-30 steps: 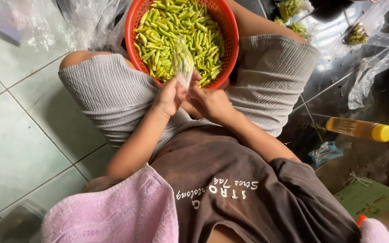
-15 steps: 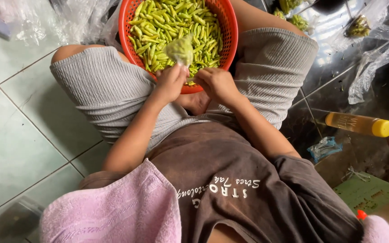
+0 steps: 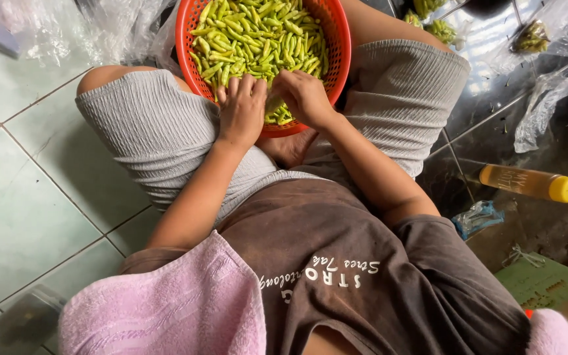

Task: Picking green chilies from a large red basket and placing them into small individual plastic bags while sitting on the floor.

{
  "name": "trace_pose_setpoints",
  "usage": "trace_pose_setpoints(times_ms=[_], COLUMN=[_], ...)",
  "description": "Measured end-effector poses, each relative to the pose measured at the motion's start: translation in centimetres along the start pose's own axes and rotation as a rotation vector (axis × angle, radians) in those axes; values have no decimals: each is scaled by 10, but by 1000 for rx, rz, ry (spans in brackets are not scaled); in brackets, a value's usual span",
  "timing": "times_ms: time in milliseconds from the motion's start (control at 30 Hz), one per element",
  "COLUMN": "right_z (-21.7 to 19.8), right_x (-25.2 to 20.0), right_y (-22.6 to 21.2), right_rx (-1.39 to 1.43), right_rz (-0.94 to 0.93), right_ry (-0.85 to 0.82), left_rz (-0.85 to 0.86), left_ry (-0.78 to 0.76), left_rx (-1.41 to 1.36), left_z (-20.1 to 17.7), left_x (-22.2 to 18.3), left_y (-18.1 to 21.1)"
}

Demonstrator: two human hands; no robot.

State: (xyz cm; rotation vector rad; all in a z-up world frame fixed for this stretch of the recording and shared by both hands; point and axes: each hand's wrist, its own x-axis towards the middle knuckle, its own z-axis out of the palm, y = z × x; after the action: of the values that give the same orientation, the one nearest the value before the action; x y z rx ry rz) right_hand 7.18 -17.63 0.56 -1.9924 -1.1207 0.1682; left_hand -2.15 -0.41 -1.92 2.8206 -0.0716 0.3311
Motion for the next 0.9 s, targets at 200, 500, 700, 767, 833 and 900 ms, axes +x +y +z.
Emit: trace_pose_setpoints(times_ms=[200,500,700,767,833,900], right_z=[3,4,27,28,29,28], right_x=[15,7,-9,-9,-7,-8], right_y=[21,22,36,34,29,19], right_rx=[382,939,1156,1026,901,834], right_rz=[414,301,374,422,465,546], right_ry=[27,-78,168,183,200,176], left_rz=[66,-4,-12,-29,-47,-132], left_ry=[80,43,2,14,24,83], left_rx=[-152,-600,-1038,-1044,-1045,-1009], left_z=[-10,-20,-32,-30,-25,-19], left_x=[8,10,14,14,14,13], left_y=[12,-2,3,5,5,6])
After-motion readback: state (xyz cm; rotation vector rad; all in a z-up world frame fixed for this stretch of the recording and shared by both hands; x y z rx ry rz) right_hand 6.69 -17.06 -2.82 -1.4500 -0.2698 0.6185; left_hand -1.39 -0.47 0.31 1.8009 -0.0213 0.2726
